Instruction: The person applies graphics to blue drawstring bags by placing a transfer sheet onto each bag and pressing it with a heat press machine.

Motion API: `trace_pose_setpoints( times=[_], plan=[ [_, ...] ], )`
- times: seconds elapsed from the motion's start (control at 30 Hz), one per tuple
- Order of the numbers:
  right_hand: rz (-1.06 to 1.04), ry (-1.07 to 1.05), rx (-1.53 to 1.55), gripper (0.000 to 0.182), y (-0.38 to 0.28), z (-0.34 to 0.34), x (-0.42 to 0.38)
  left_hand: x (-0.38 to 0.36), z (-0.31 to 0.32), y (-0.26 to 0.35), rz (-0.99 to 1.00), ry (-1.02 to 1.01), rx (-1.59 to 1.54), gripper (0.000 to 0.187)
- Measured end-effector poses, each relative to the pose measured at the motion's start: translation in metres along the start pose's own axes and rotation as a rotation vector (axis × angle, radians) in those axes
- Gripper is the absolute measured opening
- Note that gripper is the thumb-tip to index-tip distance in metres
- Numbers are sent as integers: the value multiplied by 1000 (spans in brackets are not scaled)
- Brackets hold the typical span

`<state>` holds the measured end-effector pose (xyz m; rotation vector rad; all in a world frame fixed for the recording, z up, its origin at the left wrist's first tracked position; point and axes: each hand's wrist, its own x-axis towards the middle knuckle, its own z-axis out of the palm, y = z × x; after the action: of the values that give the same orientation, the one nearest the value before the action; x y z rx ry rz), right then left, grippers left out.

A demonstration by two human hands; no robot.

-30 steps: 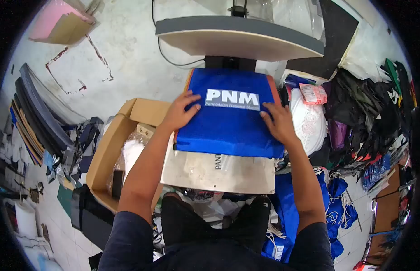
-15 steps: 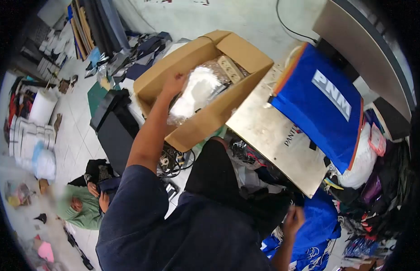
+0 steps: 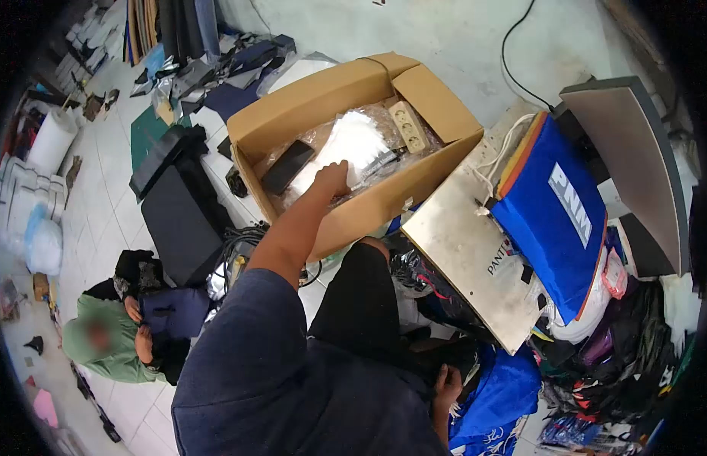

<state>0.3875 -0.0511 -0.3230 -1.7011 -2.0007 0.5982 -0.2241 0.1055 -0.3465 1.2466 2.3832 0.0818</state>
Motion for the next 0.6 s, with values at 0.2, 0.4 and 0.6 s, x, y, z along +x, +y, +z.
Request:
trace_pose_setpoints(
  times=[0.2,0.4,0.6],
  plan=[
    [92,-63,-30,24,-6,3,8,6,1,-39,221,26,-192,46],
    [78,-86,-49,25,1,11,17,-17,-24,-52,217,92,-201,38],
    [105,-162,-60,27,10,12,20,-30,-14,-44,85,1,41,54]
  ],
)
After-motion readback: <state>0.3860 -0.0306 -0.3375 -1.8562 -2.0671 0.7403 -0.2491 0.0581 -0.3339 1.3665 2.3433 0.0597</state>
